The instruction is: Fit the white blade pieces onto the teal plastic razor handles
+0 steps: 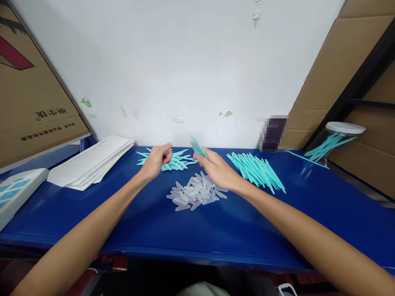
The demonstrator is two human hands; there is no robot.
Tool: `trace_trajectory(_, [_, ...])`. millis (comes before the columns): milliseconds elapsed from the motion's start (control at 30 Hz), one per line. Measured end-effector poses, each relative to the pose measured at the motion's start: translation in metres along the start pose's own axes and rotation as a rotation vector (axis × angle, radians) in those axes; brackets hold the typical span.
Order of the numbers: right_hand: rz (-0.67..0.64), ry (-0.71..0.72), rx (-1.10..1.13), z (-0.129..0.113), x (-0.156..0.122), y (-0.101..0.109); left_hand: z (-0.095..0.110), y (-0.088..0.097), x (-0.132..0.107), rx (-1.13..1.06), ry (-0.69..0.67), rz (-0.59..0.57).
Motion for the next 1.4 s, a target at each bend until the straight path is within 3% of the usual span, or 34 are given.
trace_trajectory(100, [0.057,0.051,-0.553,-0.01,-0.013,-0.009,-0.003,-0.007,-0.007,-0.051,-0.057,-0.014])
trace_trajectory(167, [0.107,0.063,-0.803,-0.015,-0.019,-0.016,0.001,-0.014,-0.013,-0.008,-0.092,-0.03])
trace_trajectory(300, [0.128,0.09,-1.007,-0.019,-0.023,-0.027,0.004,-0.021,-0.022,0.085,-0.112,0.015])
trace_trajectory(500, [0.196,0.1,-1.175,-0.016,-0.024,-0.035,-0.011,-0.034,-0.026,0.015,-0.047,0.053])
trace_trajectory(633, [0.151,0.099,-1.079,-0.012,-0.024,-0.036,-0.017,-0.039,-0.028,-0.088,-0.029,0.084])
trace_trajectory(867, [-0.076,0.192,-0.544,-0.004,-0.018,-0.023,-0.004,-0.038,-0.033,-0.058,-0.143,-0.047])
trace_trajectory(1100, [-0.173,0.108,-0.532,0.001,-0.025,-0.02,0.003,-0.044,-0.036,-0.02,-0.225,-0.124])
trace_trajectory(1233, [-0.109,0.066,-0.489,0.004,-0.026,-0.018,0.003,-0.046,-0.037,-0.055,-0.247,-0.154])
trace_trajectory(1400, [-0.08,0.119,-0.441,0.003,-0.023,-0.02,-0.003,-0.044,-0.036,-0.173,-0.205,-0.114])
Point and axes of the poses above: each hand's wrist, its own x-axis towards the middle knuckle, its own y-axis out of the back of the hand, z = x × y, the point moved 7 cm from there along x, towards the middle knuckle, and after that the axes turned 8 degrees about -y, right-handed, at the moved point
